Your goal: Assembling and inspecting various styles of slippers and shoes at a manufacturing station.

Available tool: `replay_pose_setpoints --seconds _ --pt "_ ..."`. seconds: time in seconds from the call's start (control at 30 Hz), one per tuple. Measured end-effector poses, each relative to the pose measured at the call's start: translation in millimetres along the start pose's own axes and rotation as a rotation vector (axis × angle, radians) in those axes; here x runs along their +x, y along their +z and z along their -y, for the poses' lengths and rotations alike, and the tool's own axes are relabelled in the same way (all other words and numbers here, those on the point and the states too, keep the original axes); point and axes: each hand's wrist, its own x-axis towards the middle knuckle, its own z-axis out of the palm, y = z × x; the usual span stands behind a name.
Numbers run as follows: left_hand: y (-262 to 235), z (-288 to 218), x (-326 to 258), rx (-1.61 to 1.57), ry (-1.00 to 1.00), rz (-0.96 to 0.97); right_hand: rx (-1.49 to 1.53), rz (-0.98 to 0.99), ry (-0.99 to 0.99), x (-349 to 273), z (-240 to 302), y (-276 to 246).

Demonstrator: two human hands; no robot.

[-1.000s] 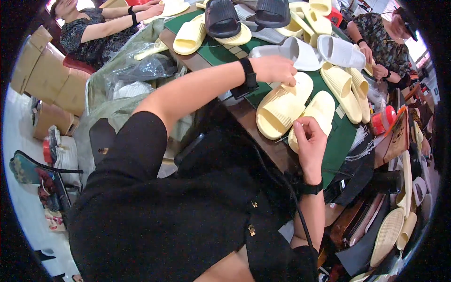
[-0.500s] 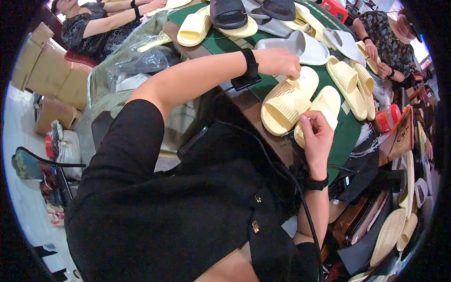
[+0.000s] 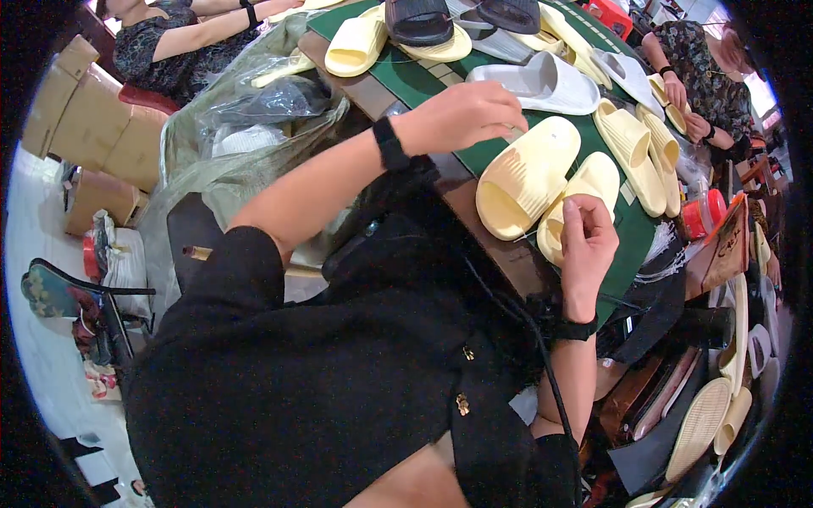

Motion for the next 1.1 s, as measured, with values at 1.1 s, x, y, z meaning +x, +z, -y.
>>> replay_pose_setpoints --seconds 1.1 --pt "82 42 82 0.297 -0.219 0.458 0.135 -0.174 -0.009 19 -3 -26"
